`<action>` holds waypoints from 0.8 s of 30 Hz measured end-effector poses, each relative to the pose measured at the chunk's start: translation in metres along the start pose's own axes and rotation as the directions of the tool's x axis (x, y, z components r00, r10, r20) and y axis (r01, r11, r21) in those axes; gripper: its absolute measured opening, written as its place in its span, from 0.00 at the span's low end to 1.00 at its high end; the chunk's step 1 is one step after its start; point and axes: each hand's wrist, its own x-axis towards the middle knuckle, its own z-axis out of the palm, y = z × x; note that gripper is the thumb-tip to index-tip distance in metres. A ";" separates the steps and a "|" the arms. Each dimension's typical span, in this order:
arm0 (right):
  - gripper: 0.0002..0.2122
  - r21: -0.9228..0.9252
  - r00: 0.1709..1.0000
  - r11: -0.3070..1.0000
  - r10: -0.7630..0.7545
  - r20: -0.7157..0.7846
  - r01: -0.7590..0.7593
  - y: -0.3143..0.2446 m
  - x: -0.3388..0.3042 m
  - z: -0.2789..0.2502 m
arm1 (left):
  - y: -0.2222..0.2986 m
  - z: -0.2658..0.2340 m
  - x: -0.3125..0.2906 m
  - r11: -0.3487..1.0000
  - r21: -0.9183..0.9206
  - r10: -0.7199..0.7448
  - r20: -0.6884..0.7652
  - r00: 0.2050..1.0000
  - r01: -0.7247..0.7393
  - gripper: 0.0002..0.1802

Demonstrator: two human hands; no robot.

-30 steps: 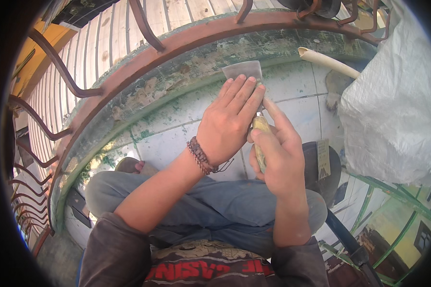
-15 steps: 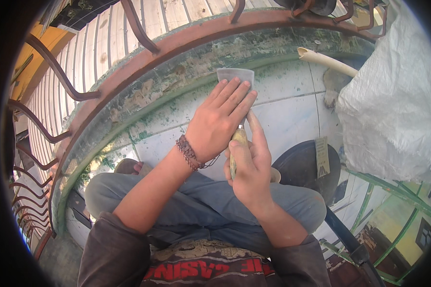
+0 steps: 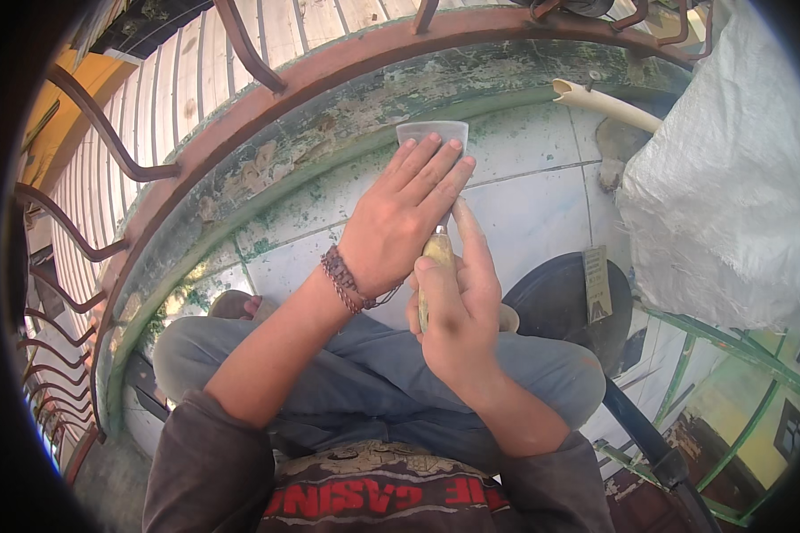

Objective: The person scrapes old green paint from a curved metal railing using a scraper tool. They work along the length of the railing, removing loose paint and debris while sitting on the floor.

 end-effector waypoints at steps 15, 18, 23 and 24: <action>0.29 0.051 1.000 0.999 0.003 0.020 -0.004 0.002 0.005 -0.001 | -0.006 0.005 0.001 1.000 -0.010 0.017 -0.025 1.000 -0.018 0.26; 0.29 0.102 0.999 0.994 0.032 0.010 -0.033 0.003 0.005 0.000 | -0.005 0.004 0.001 1.000 -0.006 0.016 -0.009 1.000 -0.016 0.25; 0.29 0.152 0.998 0.987 0.062 -0.011 -0.060 0.009 0.003 0.002 | -0.007 0.002 0.001 1.000 -0.025 0.014 0.026 1.000 -0.014 0.27; 0.29 0.170 0.998 0.983 0.067 -0.006 -0.065 0.009 0.003 0.003 | -0.006 -0.001 0.000 0.999 -0.032 0.014 0.045 0.999 -0.013 0.26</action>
